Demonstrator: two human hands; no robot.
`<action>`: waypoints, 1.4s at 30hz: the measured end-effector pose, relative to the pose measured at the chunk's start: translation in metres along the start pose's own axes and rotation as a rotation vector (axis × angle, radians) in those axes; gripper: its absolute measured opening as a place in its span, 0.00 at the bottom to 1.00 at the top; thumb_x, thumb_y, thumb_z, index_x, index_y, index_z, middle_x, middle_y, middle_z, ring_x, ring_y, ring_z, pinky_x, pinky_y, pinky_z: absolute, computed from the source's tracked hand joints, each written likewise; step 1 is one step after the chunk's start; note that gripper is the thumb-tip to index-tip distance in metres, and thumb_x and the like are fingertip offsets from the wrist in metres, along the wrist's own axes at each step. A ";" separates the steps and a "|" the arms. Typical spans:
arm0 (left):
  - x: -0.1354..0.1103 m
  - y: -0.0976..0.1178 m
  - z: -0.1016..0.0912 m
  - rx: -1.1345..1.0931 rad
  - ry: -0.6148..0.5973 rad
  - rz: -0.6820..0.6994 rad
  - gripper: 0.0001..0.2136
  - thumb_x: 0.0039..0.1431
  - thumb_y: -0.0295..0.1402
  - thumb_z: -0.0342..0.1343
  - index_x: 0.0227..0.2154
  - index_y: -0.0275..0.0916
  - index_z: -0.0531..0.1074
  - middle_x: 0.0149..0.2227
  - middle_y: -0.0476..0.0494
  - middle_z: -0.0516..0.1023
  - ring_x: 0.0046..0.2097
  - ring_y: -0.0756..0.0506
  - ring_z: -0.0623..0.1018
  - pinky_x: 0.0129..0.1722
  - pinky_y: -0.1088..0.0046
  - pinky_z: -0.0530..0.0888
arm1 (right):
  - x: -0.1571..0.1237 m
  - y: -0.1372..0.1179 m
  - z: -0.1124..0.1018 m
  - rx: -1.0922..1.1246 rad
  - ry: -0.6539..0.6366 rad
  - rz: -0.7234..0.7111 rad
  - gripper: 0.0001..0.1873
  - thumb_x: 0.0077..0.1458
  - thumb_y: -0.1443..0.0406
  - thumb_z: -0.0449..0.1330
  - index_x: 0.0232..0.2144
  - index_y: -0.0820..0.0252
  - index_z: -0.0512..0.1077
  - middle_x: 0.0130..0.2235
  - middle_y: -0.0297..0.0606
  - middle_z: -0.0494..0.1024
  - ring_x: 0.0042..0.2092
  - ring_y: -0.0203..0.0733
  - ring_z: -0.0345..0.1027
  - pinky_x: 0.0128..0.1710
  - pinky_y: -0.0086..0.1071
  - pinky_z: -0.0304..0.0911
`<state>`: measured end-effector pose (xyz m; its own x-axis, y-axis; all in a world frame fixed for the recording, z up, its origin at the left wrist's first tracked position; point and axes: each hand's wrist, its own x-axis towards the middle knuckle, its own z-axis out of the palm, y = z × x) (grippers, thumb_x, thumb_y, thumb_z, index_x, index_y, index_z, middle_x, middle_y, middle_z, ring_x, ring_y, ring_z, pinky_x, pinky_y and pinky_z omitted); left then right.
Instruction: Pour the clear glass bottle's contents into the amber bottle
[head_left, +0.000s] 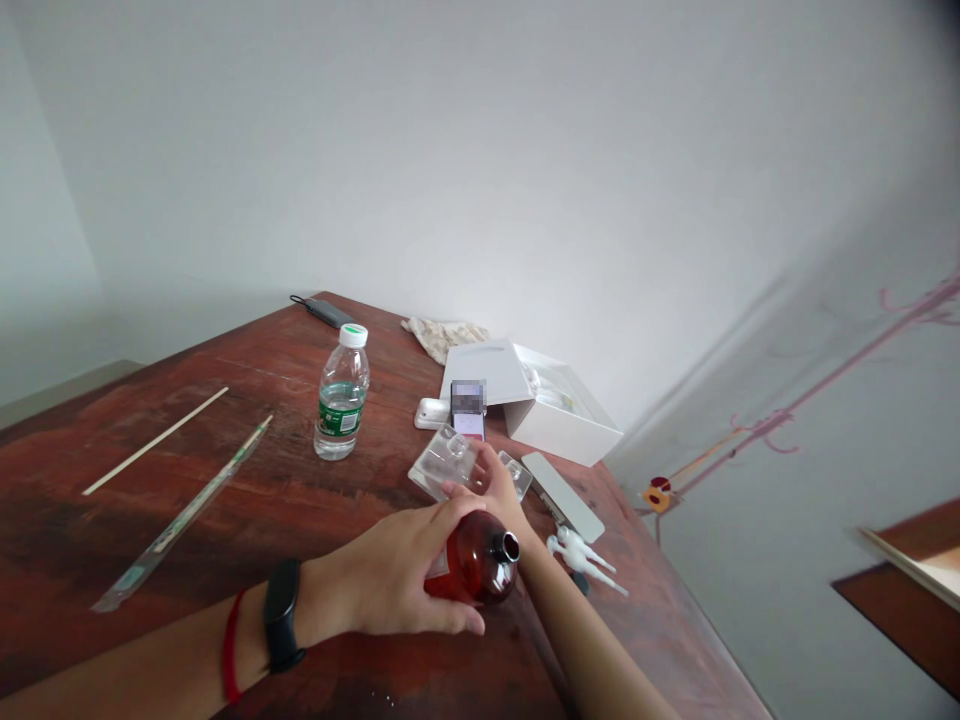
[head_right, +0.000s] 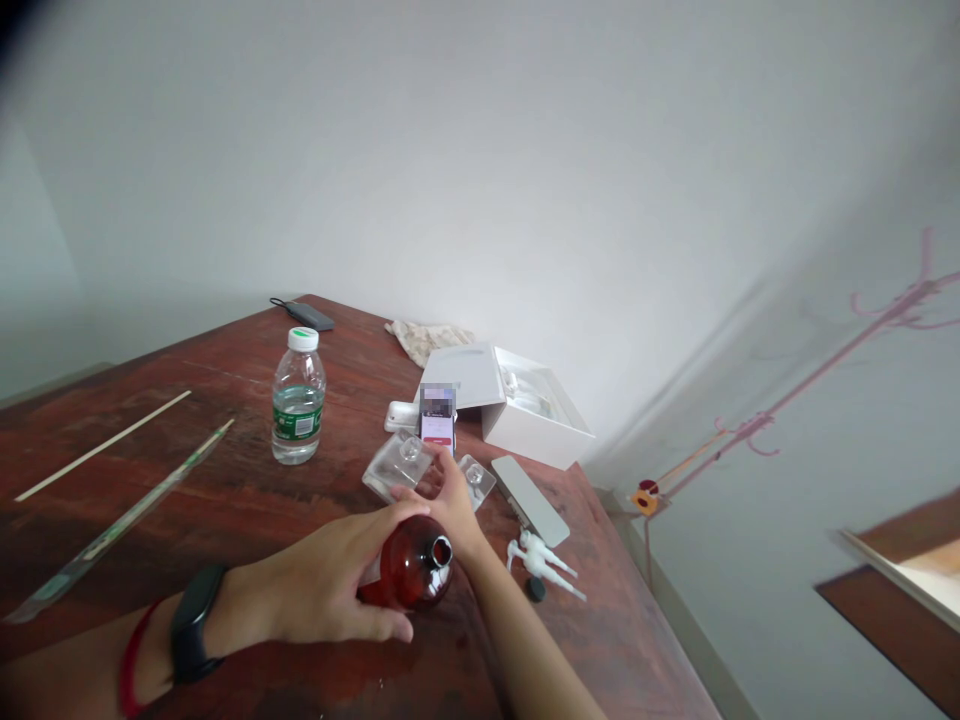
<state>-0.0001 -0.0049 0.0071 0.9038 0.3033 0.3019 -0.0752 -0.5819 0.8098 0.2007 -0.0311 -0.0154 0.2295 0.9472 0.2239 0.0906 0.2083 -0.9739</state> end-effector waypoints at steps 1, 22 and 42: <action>0.000 0.001 -0.001 0.004 -0.007 -0.007 0.42 0.51 0.43 0.75 0.66 0.48 0.61 0.63 0.37 0.75 0.61 0.28 0.77 0.61 0.49 0.73 | -0.005 -0.004 -0.003 0.005 0.013 -0.008 0.32 0.43 0.60 0.78 0.49 0.50 0.71 0.46 0.39 0.84 0.48 0.53 0.81 0.46 0.46 0.78; 0.004 -0.003 -0.004 -0.022 -0.058 0.003 0.42 0.59 0.48 0.70 0.70 0.44 0.55 0.66 0.35 0.71 0.62 0.32 0.76 0.63 0.54 0.72 | -0.037 -0.011 -0.013 0.123 0.179 -0.027 0.31 0.50 0.56 0.74 0.52 0.51 0.66 0.47 0.39 0.82 0.49 0.50 0.78 0.45 0.40 0.75; 0.003 -0.003 -0.006 0.005 -0.044 -0.016 0.41 0.61 0.50 0.68 0.69 0.45 0.54 0.63 0.35 0.73 0.59 0.33 0.77 0.60 0.55 0.74 | -0.036 -0.007 -0.015 0.162 0.210 -0.085 0.34 0.51 0.55 0.75 0.55 0.51 0.67 0.54 0.43 0.81 0.55 0.54 0.76 0.59 0.48 0.68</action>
<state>0.0008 0.0021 0.0083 0.9224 0.2796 0.2664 -0.0586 -0.5806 0.8121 0.2067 -0.0699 -0.0162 0.4252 0.8567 0.2920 -0.0340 0.3374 -0.9407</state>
